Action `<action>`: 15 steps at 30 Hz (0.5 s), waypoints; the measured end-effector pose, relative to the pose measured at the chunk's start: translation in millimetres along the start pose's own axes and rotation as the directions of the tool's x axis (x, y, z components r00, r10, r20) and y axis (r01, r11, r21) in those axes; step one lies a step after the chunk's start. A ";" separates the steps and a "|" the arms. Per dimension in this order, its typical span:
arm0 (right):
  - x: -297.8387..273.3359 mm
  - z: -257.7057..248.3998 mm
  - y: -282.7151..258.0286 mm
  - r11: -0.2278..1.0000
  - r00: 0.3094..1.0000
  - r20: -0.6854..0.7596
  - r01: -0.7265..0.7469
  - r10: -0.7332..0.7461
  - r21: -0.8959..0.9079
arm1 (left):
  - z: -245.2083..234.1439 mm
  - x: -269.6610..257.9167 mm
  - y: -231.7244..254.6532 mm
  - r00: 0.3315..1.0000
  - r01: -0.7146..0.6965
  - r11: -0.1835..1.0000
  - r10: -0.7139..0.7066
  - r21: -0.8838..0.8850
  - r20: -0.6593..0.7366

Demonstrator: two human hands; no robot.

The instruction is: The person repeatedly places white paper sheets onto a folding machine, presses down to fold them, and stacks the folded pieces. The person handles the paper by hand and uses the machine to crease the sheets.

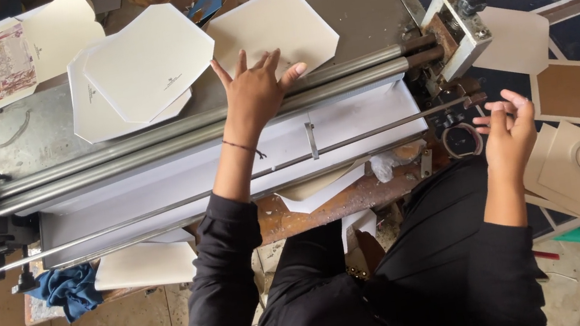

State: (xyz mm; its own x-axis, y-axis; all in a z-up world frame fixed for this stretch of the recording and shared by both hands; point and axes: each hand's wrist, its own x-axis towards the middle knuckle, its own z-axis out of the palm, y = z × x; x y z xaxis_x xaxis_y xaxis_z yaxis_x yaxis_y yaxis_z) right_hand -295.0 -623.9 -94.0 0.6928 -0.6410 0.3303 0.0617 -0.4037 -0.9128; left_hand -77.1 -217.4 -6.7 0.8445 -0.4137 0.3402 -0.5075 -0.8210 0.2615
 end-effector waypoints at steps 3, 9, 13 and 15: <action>-14.4 9.4 -21.2 0.909 0.921 -0.076 0.358 -0.381 -0.211 | 1.8 -11.8 1.3 0.997 -0.026 0.999 0.028 0.030 -0.071; -50.5 58.5 -74.6 0.744 0.783 0.082 0.614 -0.617 -0.263 | -49.2 -33.7 19.6 0.999 0.040 0.999 -0.040 -0.015 0.037; -77.2 108.0 -87.5 0.672 0.721 0.205 0.692 -0.662 -0.265 | -68.2 -45.1 3.2 0.999 0.053 0.998 -0.053 0.018 0.004; -89.6 132.0 -83.9 0.605 0.654 0.349 0.755 -0.671 -0.251 | -77.0 -50.7 -6.6 0.997 0.076 0.996 -0.076 0.049 -0.008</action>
State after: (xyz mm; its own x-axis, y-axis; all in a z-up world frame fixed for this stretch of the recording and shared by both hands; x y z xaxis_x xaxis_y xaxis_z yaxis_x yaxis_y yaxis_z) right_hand -267.4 -446.4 -78.7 0.6623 0.0797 0.7450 0.3802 -0.8926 -0.2425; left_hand -129.8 -160.7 43.9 0.8793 -0.3470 0.3262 -0.4325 -0.8686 0.2420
